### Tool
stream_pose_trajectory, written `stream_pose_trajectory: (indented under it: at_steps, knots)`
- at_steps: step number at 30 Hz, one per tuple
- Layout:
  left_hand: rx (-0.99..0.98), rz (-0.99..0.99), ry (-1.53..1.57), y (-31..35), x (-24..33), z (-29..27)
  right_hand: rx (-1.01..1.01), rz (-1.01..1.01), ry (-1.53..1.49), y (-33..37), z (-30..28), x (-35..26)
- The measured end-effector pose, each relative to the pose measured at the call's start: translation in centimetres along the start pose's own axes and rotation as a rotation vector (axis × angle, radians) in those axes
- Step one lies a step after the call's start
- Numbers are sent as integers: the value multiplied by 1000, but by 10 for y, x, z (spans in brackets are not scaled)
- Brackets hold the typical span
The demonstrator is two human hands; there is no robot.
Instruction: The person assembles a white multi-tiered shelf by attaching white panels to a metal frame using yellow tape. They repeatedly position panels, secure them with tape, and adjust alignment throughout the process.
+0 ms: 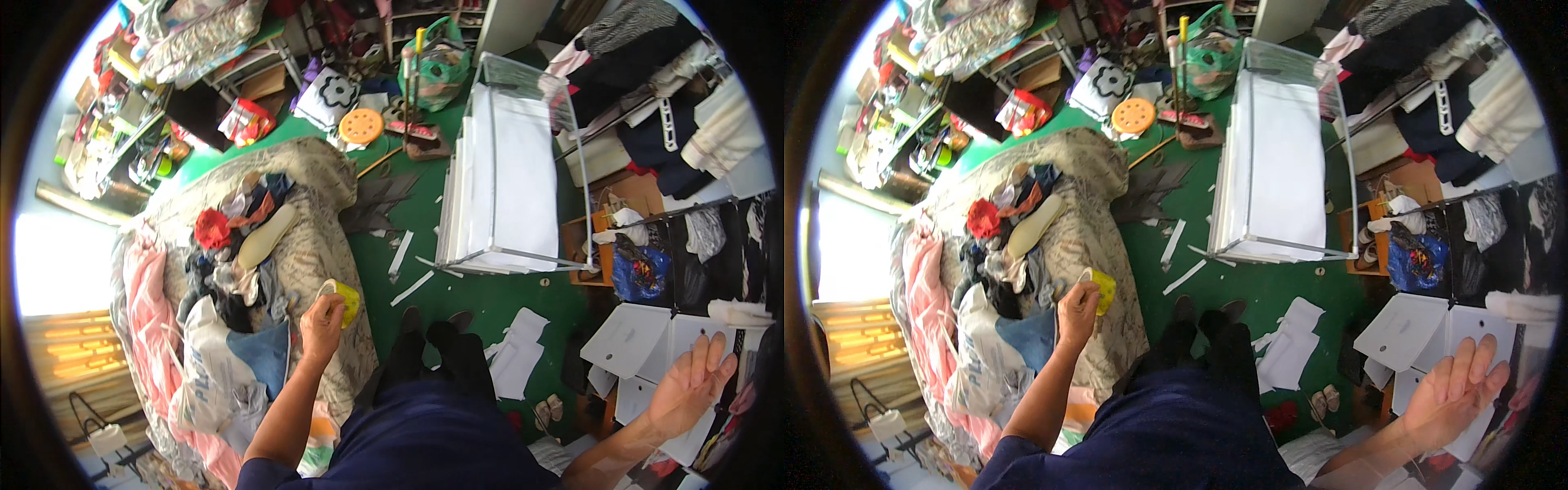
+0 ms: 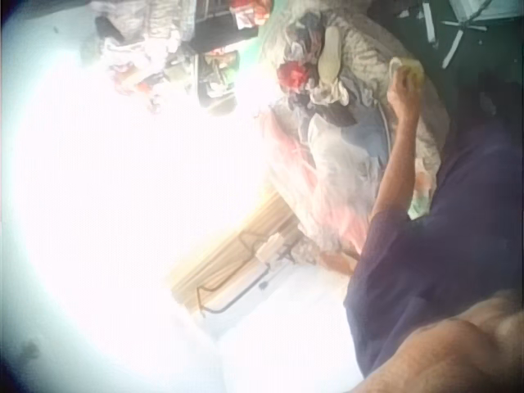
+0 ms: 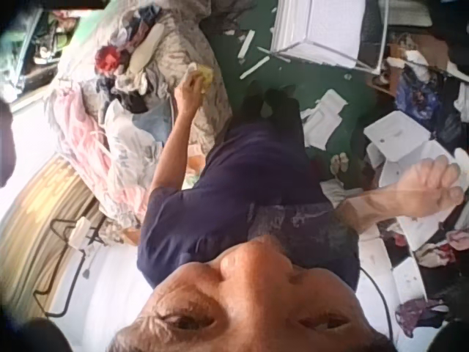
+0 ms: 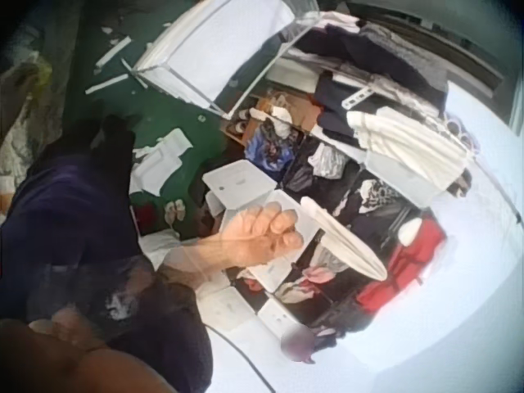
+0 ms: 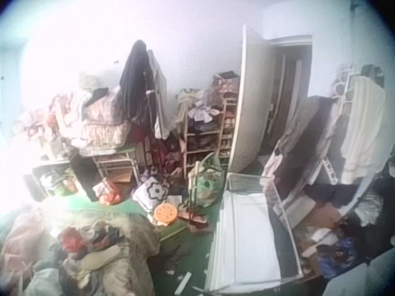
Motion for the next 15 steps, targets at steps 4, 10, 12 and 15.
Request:
stream_pose_trajectory:
  at_steps: [4, 10, 12, 15]
  knots:
    - [-6, 216, 27, -76, 65, 32, 98, -141, 45, 12, -14, -19]
    - [37, 645, -120, -198, 168, 93, 359, -233, 126, 18, -54, -24]
    - [49, 809, -159, -243, 204, 119, 395, -206, 84, 24, -93, -27]
    - [60, 975, -237, -309, 257, 181, 408, -176, 113, 18, -108, -29]
Point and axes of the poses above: each hand's wrist, its own y-axis away from the middle knuckle, its own z-axis out of the palm, x = y × z, the point moved 8 cm from there along -y, towards the middle knuckle, and after that the axes turned 12 degrees about z, right-handed, at the moved point
